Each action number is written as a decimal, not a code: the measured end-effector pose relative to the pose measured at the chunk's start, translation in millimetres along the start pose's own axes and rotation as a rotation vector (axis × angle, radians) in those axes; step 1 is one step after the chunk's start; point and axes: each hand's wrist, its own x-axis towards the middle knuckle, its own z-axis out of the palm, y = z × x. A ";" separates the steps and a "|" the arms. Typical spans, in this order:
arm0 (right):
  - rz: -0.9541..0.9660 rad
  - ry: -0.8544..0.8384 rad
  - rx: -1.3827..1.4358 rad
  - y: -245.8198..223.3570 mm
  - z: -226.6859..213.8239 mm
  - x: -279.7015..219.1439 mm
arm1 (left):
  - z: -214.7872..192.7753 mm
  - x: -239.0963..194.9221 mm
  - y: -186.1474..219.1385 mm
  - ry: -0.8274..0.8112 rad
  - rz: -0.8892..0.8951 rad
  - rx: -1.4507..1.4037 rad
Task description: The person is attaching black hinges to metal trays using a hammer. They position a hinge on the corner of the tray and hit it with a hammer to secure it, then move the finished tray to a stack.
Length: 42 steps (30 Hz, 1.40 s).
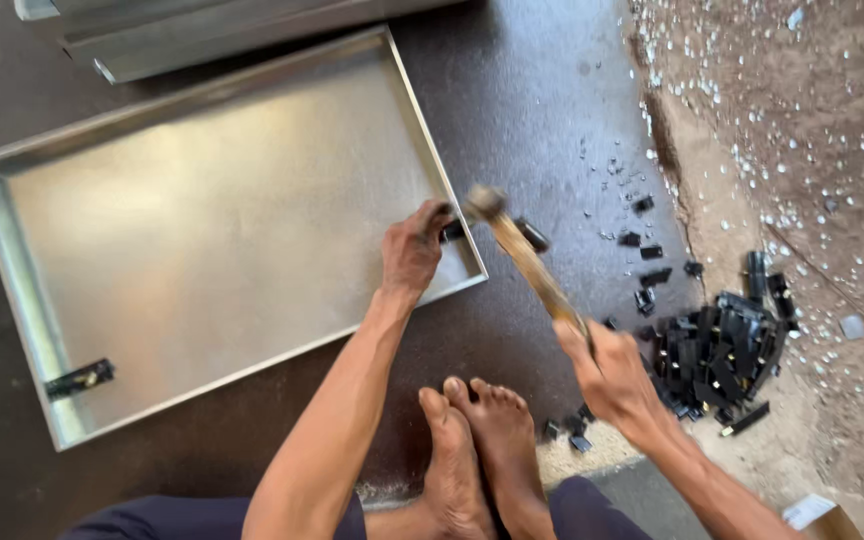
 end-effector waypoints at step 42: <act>0.384 -0.110 0.335 45.9 2.7 -17.4 | -4.8 13.1 -35.2 0.001 0.312 0.011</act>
